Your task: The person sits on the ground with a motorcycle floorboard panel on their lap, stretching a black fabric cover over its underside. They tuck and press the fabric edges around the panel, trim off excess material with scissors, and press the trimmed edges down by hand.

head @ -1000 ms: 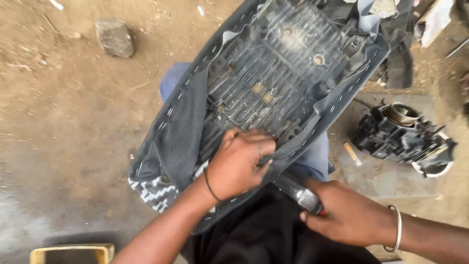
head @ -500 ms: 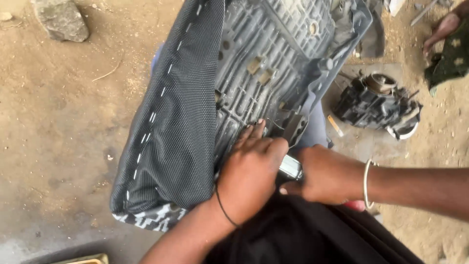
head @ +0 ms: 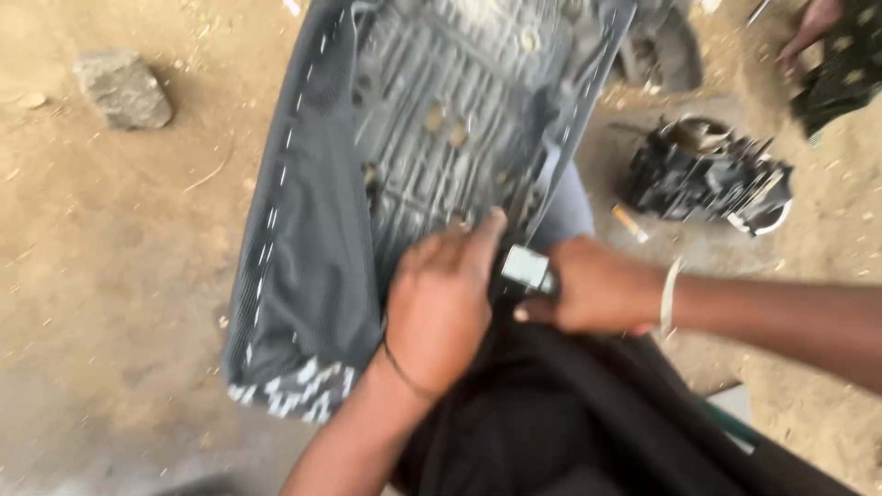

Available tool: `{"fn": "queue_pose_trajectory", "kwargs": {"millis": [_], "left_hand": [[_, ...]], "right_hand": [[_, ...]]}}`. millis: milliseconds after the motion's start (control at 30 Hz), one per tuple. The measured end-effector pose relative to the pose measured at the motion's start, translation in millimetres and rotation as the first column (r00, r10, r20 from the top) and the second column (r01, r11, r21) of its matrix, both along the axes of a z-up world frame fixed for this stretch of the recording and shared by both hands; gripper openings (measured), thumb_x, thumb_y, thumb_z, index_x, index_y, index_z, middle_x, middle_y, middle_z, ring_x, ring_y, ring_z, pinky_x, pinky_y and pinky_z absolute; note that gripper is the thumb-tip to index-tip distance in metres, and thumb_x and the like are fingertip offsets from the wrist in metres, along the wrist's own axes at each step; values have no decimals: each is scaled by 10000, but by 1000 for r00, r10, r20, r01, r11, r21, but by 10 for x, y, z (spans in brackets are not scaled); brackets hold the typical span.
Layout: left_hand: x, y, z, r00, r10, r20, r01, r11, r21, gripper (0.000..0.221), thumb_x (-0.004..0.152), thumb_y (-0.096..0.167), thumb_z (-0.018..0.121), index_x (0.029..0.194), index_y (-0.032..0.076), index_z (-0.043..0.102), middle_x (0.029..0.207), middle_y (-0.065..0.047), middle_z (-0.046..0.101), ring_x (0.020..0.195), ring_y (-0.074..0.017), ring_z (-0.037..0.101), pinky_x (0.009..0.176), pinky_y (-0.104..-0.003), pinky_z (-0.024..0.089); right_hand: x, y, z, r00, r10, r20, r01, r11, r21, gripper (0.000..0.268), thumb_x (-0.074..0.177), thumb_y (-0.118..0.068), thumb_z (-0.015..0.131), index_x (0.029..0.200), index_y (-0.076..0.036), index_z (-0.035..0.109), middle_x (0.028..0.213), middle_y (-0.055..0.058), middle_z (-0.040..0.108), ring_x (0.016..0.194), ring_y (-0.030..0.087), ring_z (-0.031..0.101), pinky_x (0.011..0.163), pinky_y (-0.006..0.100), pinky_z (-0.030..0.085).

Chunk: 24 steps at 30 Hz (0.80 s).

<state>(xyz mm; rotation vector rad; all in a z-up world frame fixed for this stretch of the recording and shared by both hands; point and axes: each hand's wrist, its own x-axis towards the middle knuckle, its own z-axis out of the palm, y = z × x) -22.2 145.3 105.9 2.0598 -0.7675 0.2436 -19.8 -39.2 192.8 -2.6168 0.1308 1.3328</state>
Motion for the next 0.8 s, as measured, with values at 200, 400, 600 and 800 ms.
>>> {"fn": "queue_pose_trajectory", "kwargs": {"millis": [200,400,600,800], "left_hand": [[159,-108,121,984,135,-117,-148,983,-108,348,886,-31,615,1226,0,684,1057,-194,743,966,-367,701,892,-457,542],[136,-128,203,969,94,-230,-137,974,-179,185,884,-7,658,1066,19,675,1008,-172,727,941,-381,696,859,-456,549],[154,-111,288,946,19,-323,-102,965,-242,154,877,-22,660,1020,34,674,977,-160,713,933,-374,693,838,-445,554],[91,-60,157,945,-55,-321,-34,963,-266,256,826,-73,626,1047,46,677,965,-152,697,941,-365,682,865,-449,546]], "right_hand": [[-57,-288,341,974,-60,-219,102,977,188,536,938,-355,736,1361,-125,501,833,118,766,658,285,661,599,406,560],[-204,-584,193,967,56,-247,-22,990,138,584,882,-419,739,1351,-122,556,807,14,730,705,170,732,668,348,597],[146,-223,26,968,178,-178,-157,980,122,443,861,-409,736,1115,-51,676,734,132,731,701,263,727,723,411,585],[312,207,-4,912,234,-337,-267,962,-54,551,869,-491,768,963,50,720,809,208,728,801,350,737,796,437,585]]}}
